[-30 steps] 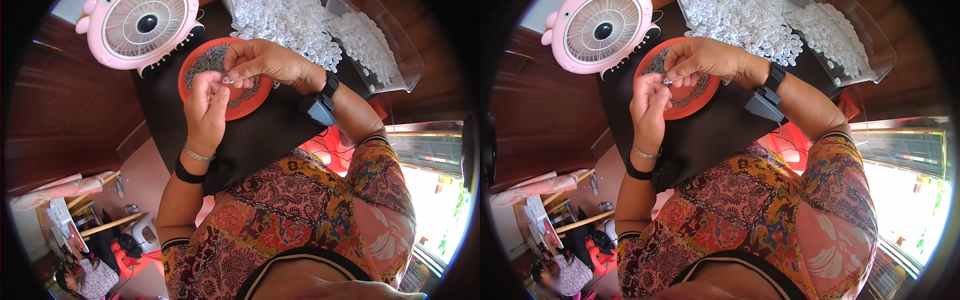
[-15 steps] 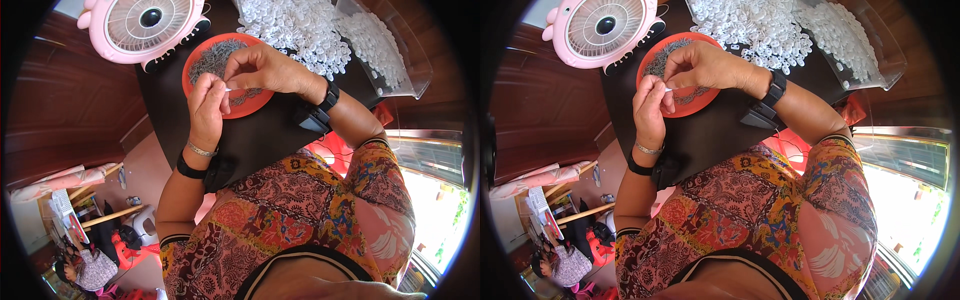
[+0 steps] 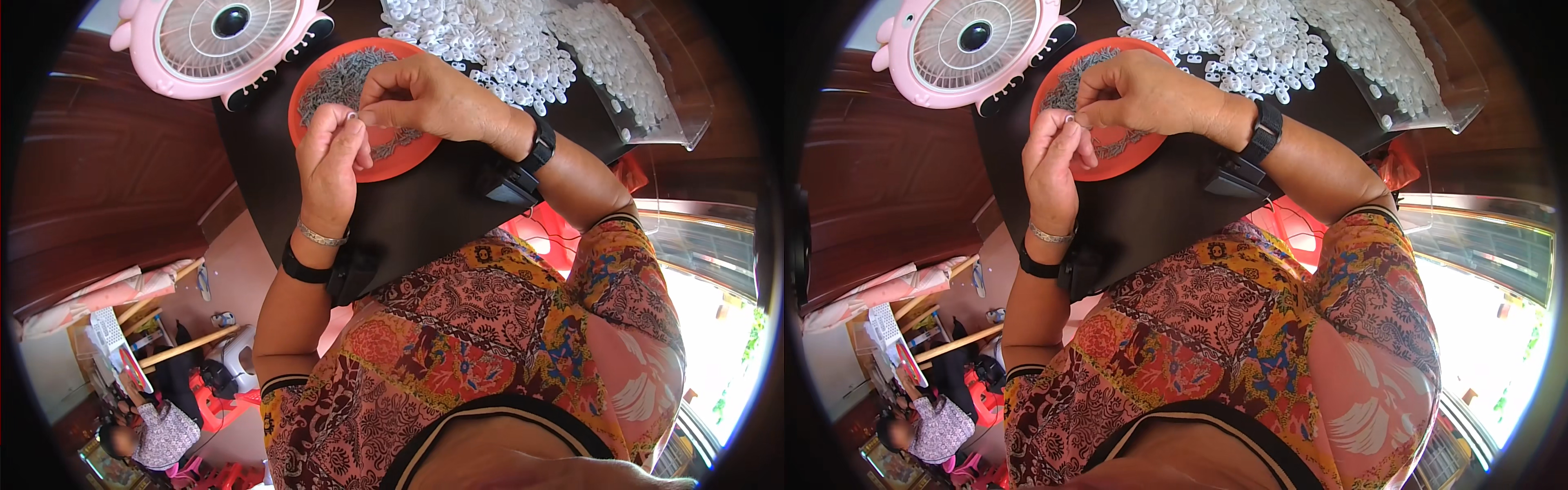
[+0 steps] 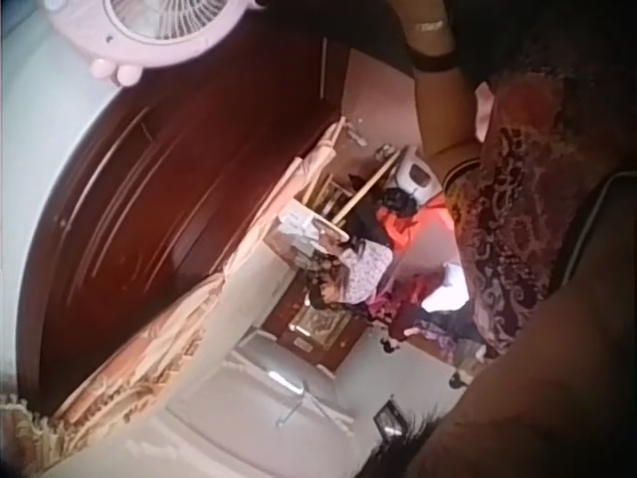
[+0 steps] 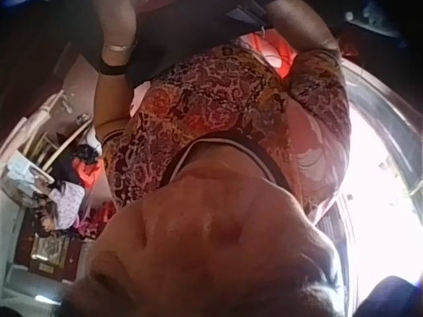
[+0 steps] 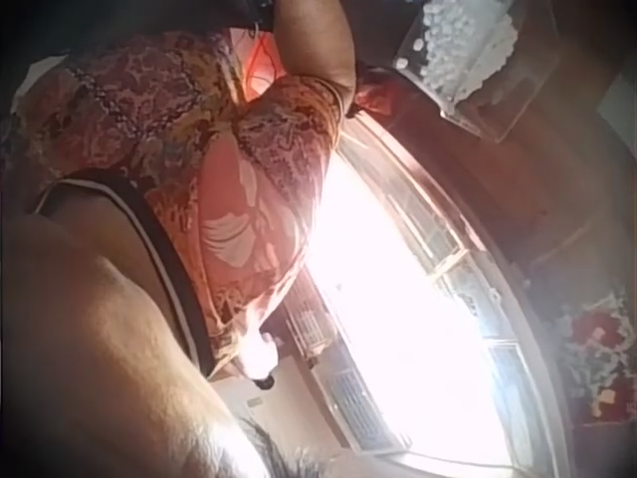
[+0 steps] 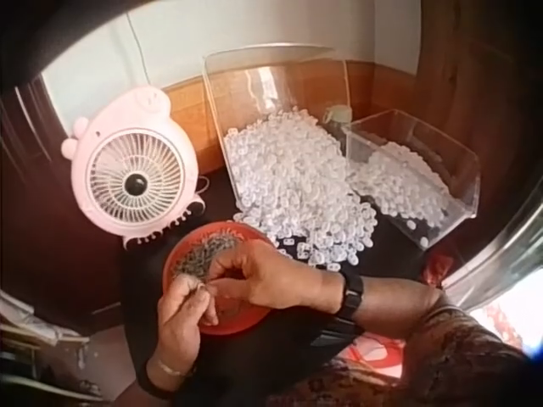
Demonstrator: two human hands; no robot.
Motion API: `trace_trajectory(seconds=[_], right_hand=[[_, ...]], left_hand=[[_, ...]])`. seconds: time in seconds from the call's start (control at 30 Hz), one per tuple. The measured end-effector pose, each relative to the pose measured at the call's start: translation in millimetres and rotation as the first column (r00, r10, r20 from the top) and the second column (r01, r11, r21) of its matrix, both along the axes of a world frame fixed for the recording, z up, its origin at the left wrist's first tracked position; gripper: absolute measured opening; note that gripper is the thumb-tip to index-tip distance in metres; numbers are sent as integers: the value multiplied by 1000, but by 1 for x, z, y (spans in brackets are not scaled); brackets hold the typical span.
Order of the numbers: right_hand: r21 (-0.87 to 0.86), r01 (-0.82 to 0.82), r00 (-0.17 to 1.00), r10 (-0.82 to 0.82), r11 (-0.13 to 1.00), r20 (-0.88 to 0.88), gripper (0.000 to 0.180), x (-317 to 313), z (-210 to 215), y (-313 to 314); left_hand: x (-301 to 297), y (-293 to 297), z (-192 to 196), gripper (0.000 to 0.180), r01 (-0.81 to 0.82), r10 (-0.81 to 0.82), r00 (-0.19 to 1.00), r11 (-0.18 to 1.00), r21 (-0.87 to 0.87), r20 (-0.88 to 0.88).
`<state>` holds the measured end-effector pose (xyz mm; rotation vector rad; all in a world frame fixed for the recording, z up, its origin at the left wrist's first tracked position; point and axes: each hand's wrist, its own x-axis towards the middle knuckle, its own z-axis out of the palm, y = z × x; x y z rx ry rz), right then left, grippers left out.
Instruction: Assembling small metal components into plastic housings by hand.
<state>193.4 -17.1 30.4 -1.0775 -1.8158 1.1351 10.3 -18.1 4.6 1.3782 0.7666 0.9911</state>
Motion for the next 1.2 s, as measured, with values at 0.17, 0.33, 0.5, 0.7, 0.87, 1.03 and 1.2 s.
trace_trajectory(seconds=[0.17, 0.33, 0.5, 0.7, 0.87, 1.03, 1.2], right_hand=[[237, -19, 977, -33, 971, 212, 11, 6, -5, 3], [477, -251, 837, -59, 843, 545, 15, 2, -17, -3], [472, -245, 812, -87, 847, 577, 14, -6, -29, -2], [388, -110, 878, -94, 915, 469, 13, 4, -29, 8], [167, -5, 969, -36, 986, 244, 10, 8, -23, 13], [-23, -30, 999, 31, 999, 34, 12, 9, -19, 12], [118, -35, 993, 20, 992, 120, 10, 8, -11, 8]], left_hand=[[-4, 5, 0, 12, -100, 102, 990, 995, -24, 97], [-6, 6, 1, 11, -106, 114, 989, 991, -81, 95], [-5, 6, 1, 10, -86, 90, 990, 996, -38, 107], [-3, 4, 4, 10, -91, 96, 991, 994, -53, 92], [-3, 2, 4, 10, -102, 107, 990, 993, -57, 88], [-3, 2, 4, 10, -69, 75, 994, 995, -68, 82], [-3, 2, 5, 11, -9, 13, 999, 997, -81, 49]])
